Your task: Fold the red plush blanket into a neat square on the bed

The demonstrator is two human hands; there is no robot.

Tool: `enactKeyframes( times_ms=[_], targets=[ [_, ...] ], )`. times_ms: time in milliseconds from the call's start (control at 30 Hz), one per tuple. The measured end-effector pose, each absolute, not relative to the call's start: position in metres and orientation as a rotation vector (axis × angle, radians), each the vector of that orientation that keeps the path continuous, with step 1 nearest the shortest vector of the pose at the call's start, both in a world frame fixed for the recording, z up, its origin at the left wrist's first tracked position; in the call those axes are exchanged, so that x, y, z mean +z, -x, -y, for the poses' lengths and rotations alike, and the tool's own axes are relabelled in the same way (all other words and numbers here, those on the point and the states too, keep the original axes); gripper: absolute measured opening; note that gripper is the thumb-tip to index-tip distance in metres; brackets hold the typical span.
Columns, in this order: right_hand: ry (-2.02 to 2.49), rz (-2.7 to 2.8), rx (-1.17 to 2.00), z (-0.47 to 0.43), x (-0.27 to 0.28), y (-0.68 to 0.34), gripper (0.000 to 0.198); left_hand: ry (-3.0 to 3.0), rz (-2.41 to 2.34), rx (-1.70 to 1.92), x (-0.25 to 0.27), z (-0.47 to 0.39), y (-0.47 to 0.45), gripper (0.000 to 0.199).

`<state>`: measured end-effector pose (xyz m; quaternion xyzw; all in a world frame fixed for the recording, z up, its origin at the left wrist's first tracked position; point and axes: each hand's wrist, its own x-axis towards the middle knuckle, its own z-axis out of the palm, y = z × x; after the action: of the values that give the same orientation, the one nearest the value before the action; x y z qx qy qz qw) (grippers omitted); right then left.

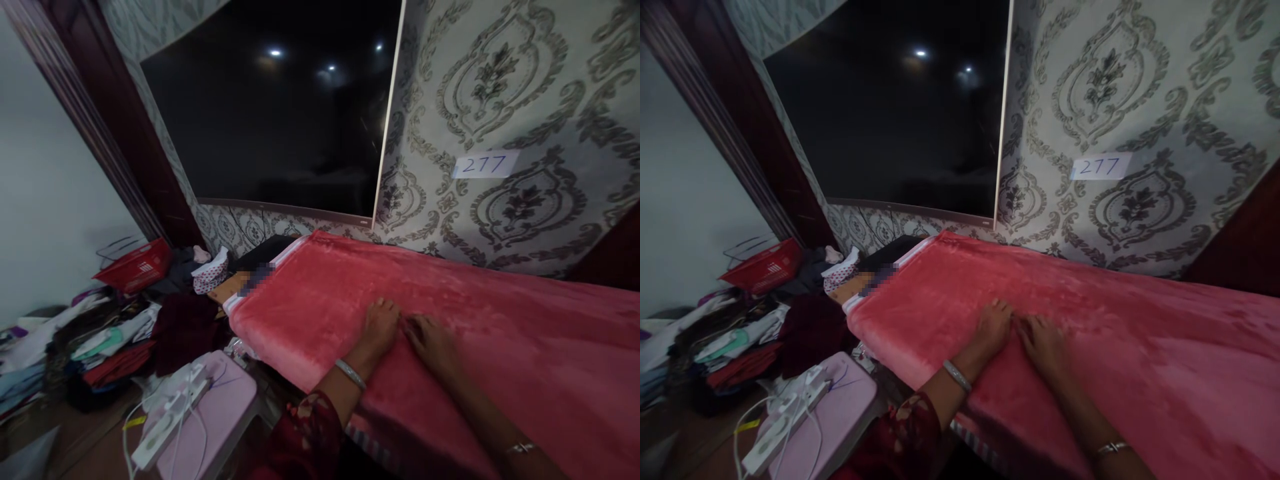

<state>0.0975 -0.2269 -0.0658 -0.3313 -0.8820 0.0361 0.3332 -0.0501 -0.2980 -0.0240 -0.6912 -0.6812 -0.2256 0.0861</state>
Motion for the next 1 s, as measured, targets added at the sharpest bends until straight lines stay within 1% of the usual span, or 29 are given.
enactKeyframes(
  times_ms=[133,300,467,633,800,1000],
  targets=[
    [0.893,2.283,0.182,0.223,-0.067,-0.093,0.024,2.041,2.054,-0.707,-0.023,0.298,0.050,0.021],
    [0.940,2.305,0.078,0.229,-0.063,-0.079,0.023,2.031,2.119,-0.658,-0.022,0.296,0.052,0.021],
    [0.976,2.314,0.074,0.233,-0.059,-0.073,0.033,2.069,2.112,-0.654,-0.019,0.300,0.050,0.023],
    [1.023,2.332,0.103,0.233,-0.056,-0.075,0.029,2.109,2.116,-0.647,-0.016,0.307,0.055,0.027],
    [1.062,2.320,0.078,0.236,-0.054,-0.075,0.018,2.171,2.171,-0.518,-0.005,0.321,0.112,0.029],
    [1.053,2.326,0.146,0.234,-0.054,-0.076,0.014,1.877,2.402,-0.406,0.016,0.358,0.219,0.031]
  ],
)
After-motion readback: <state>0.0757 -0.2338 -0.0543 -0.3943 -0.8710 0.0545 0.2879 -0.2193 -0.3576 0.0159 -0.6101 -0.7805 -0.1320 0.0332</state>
